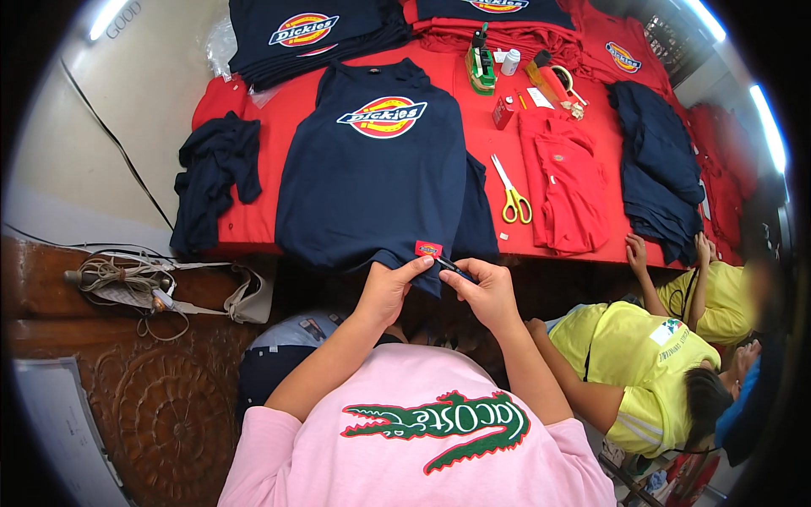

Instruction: The person folds dark-colored tank tops on a red work surface, checking labels and trimming stray threads with shears.

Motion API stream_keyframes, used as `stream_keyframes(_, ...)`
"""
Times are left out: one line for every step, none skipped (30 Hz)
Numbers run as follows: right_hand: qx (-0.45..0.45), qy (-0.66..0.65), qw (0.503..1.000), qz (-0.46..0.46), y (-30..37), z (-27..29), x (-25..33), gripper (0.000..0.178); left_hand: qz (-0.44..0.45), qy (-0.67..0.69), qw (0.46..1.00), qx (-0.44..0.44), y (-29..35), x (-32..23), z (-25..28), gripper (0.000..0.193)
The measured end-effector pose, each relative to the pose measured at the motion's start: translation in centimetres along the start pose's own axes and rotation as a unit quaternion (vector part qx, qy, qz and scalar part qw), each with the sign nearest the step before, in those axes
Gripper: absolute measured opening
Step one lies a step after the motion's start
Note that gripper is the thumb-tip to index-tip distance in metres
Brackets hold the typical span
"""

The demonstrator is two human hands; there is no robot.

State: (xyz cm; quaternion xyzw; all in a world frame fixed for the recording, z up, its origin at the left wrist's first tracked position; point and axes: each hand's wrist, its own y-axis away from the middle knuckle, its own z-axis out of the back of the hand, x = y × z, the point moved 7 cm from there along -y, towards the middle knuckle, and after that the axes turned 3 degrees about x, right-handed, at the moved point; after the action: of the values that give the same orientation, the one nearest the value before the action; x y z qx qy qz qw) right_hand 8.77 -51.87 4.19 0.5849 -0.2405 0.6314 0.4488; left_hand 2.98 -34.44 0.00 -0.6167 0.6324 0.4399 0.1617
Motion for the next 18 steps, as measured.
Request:
stream_keyframes(0.000,-0.010,1.000,-0.005,0.1,-0.1,-0.2,0.020,0.002,0.001,1.000,0.002,0.1,0.1,0.0,0.021)
stream_keyframes(0.000,-0.021,1.000,-0.010,0.1,-0.2,-0.4,0.020,0.005,0.001,1.000,0.005,0.2,-0.1,-0.1,0.021)
stream_keyframes(-0.001,-0.031,0.999,-0.015,0.2,-0.2,-0.4,0.020,0.007,0.002,1.000,0.007,0.3,-0.1,-0.3,0.022)
stream_keyframes(-0.004,-0.023,1.000,-0.010,0.3,-0.1,-0.1,0.020,0.003,0.006,1.000,0.006,0.3,-0.2,-0.4,0.021)
stream_keyframes(-0.008,-0.014,1.000,-0.005,0.4,-0.1,0.3,0.020,0.000,0.009,1.000,0.005,0.4,-0.3,-0.5,0.021)
stream_keyframes(-0.011,-0.005,1.000,0.000,0.5,-0.1,0.6,0.020,-0.004,0.013,1.000,0.003,0.4,-0.3,-0.5,0.020)
stream_keyframes(-0.019,0.007,1.000,0.009,0.5,0.0,0.7,0.020,0.000,0.011,1.000,0.010,0.4,-0.1,-0.4,0.025)
stream_keyframes(-0.026,0.018,0.999,0.018,0.5,0.1,0.7,0.019,0.005,0.009,1.000,0.016,0.5,0.0,-0.2,0.030)
stream_keyframes(-0.033,0.029,0.999,0.027,0.5,0.1,0.6,0.019,0.009,0.007,1.000,0.021,0.5,0.1,-0.1,0.034)
stream_keyframes(-0.053,0.004,0.998,0.026,0.4,0.4,0.3,0.018,0.006,0.003,1.000,0.017,0.6,0.2,0.0,0.035)
stream_keyframes(-0.075,-0.021,0.997,0.023,0.2,0.9,-0.5,0.018,0.005,-0.002,1.000,0.015,0.6,0.2,-0.1,0.035)
stream_keyframes(-0.097,-0.045,0.994,0.021,0.0,1.4,-1.2,0.018,0.002,-0.006,1.000,0.013,0.6,0.1,-0.3,0.036)
stream_keyframes(-0.095,-0.121,0.988,-0.002,-0.5,1.7,-2.7,0.020,0.007,-0.009,1.000,0.014,0.5,0.2,-0.6,0.036)
stream_keyframes(-0.078,-0.147,0.985,-0.038,-0.8,1.4,-2.6,0.022,0.008,-0.011,1.000,0.011,0.5,0.3,-0.6,0.037)
stream_keyframes(-0.061,-0.173,0.980,-0.075,-1.0,1.1,-2.2,0.023,0.008,-0.013,1.000,0.008,0.5,0.4,-0.6,0.037)
stream_keyframes(-0.045,-0.198,0.973,-0.111,-1.1,0.8,-2.1,0.024,0.013,-0.004,1.000,0.018,0.6,0.8,-0.9,0.037)
stream_keyframes(0.000,-0.214,0.969,-0.126,-1.3,0.2,-2.7,0.026,0.016,0.003,0.999,0.030,0.6,1.4,-1.2,0.037)
stream_keyframes(0.033,-0.222,0.966,-0.131,-1.6,-0.2,-3.4,0.027,0.018,0.010,0.999,0.041,0.6,1.9,-1.1,0.038)
